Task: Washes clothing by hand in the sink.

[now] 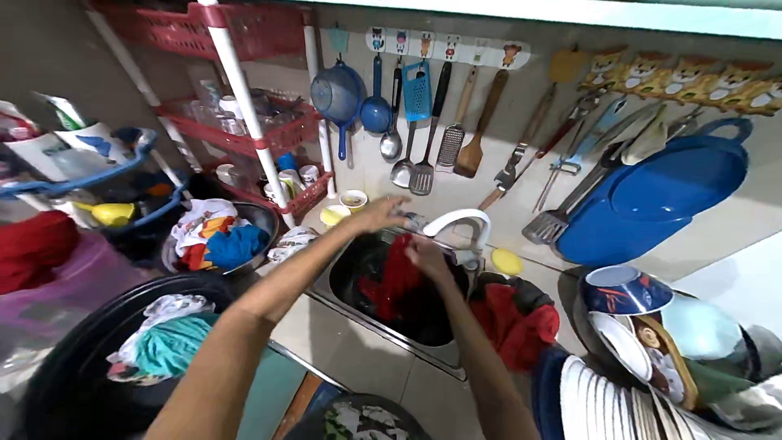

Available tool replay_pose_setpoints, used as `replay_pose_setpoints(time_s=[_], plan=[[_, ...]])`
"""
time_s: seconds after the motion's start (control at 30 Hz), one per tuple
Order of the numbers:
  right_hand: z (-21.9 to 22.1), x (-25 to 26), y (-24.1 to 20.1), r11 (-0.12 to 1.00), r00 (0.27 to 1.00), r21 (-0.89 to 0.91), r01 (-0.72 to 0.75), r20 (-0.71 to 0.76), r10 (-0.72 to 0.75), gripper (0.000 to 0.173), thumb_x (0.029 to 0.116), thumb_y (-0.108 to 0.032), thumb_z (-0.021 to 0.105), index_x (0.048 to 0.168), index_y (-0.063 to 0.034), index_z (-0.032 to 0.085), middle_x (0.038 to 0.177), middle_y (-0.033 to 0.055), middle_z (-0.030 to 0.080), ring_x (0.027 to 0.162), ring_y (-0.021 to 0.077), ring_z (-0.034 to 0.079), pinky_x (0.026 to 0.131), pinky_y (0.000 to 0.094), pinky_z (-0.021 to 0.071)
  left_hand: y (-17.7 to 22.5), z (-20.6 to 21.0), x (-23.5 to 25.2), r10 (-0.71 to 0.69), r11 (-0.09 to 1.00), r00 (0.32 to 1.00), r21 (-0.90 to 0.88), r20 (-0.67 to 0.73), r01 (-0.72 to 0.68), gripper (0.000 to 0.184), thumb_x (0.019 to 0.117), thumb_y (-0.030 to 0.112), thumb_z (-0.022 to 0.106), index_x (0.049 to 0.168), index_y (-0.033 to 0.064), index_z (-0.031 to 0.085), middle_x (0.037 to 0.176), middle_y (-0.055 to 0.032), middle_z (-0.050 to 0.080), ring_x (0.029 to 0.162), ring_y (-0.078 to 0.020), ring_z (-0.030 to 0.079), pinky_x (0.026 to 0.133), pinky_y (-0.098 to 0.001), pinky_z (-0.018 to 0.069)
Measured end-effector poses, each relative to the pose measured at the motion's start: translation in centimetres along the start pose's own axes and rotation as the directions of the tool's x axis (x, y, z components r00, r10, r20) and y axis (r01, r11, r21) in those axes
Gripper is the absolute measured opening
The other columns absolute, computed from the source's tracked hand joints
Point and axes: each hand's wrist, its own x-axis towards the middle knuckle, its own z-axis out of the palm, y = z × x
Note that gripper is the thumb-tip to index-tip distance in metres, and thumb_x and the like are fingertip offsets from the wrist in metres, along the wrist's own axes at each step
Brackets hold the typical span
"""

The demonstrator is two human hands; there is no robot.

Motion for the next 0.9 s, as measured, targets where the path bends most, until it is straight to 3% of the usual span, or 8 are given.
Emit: replay_pose_setpoints(time_s=[0.13,0.27,0.37,0.5,0.67,0.77,0.83,0.9], plan=[[11.2,-2.5,7.8,0.901,0.854,-0.212,-0.378,0.295,0.428,0.045,0.1013,-0.031,0.059,0.132,0.0019,0.063,0.137,0.0259,0.061,0.130,0.0417,0.057,0.107,0.0631,0.0438,-6.7,10.3,-4.2,-0.286,0.942,0.895,-0.072,0.342,0.328,0.086,0.0790,0.025,0.089,0.150,0.0012,0.046,0.148,-0.0257,0.051,0.138,-0.0398,0.048,0.117,-0.0580,0.0354],[12.6,-3.3,8.8,0.893,0.842,-0.061,-0.446,0.310,0.442,0.044,0.1044,-0.030,0.055,0.131,0.0042,0.063,0.135,0.0267,0.062,0.129,0.0390,0.058,0.109,0.0571,0.0441,-9.3,15.5,-8.0,-0.424,0.880,0.779,0.007,0.463,0.474,0.101,0.0719,0.021,0.094,0.153,-0.0015,0.038,0.148,-0.0290,0.048,0.138,-0.0423,0.047,0.115,-0.0583,0.0366],[7.4,-1.9,4.2,0.888,0.939,0.305,-0.343,0.131,0.318,0.038,0.1081,-0.020,0.045,0.126,0.0086,0.061,0.126,0.0299,0.062,0.117,0.0381,0.061,0.100,0.0534,0.0484,-10.3,18.1,-8.7,-0.409,0.872,0.810,-0.082,0.420,0.483,0.112,0.0667,0.019,0.096,0.155,-0.0030,0.032,0.150,-0.0301,0.045,0.140,-0.0413,0.045,0.117,-0.0537,0.0356],[-2.0,-3.5,-2.9,0.611,0.962,0.791,-0.038,-0.137,0.237,0.027,0.1057,-0.006,0.040,0.122,0.0107,0.054,0.099,0.0180,0.062,0.082,0.0204,0.063,0.073,0.0369,0.0564,-9.6,19.9,-7.7,-0.458,0.747,0.808,-0.332,0.371,0.576,0.120,0.0640,0.015,0.097,0.159,0.0037,0.026,0.158,-0.0318,0.031,0.143,-0.0453,0.039,0.112,-0.0581,0.0404],[-6.9,-5.2,-0.3,0.217,0.867,0.879,0.426,-0.465,0.182,0.021,0.1003,-0.020,0.037,0.108,-0.0105,0.054,0.089,0.0010,0.070,0.078,0.0146,0.070,0.072,0.0365,0.0609,-5.0,16.5,-4.4,-0.531,0.647,0.771,-0.419,0.352,0.637,0.049,0.0928,0.018,0.074,0.135,-0.0005,0.057,0.128,-0.0211,0.063,0.114,-0.0292,0.062,0.099,-0.0490,0.0498],[-5.8,-4.9,3.4,0.492,0.815,0.840,0.231,-0.443,0.374,0.023,0.1056,-0.010,0.033,0.110,0.0019,0.053,0.088,0.0073,0.064,0.077,0.0146,0.066,0.071,0.0343,0.0582,-4.7,13.6,-2.4,-0.533,0.592,0.787,-0.528,0.310,0.609,0.052,0.0926,0.009,0.069,0.141,0.0033,0.053,0.129,-0.0200,0.062,0.109,-0.0284,0.063,0.090,-0.0473,0.0545],[-3.8,-4.7,6.6,0.816,0.888,0.552,-0.169,-0.274,0.370,0.029,0.1039,-0.007,0.048,0.124,0.0114,0.059,0.113,0.0238,0.065,0.103,0.0278,0.065,0.092,0.0425,0.0539,-3.9,12.2,-1.2,-0.479,0.605,0.843,-0.603,0.246,0.519,0.048,0.0916,0.005,0.068,0.138,0.0021,0.054,0.123,-0.0173,0.063,0.101,-0.0225,0.064,0.085,-0.0412,0.0560],[-0.3,-3.5,8.5,0.926,0.943,0.186,-0.328,0.014,0.332,0.045,0.0983,-0.009,0.061,0.139,0.0068,0.052,0.134,0.0303,0.059,0.125,0.0408,0.059,0.107,0.0545,0.0462,-2.5,11.4,-0.2,-0.422,0.623,0.885,-0.646,0.196,0.440,0.048,0.0888,0.000,0.068,0.135,-0.0004,0.055,0.119,-0.0155,0.063,0.098,-0.0178,0.063,0.085,-0.0357,0.0551]])
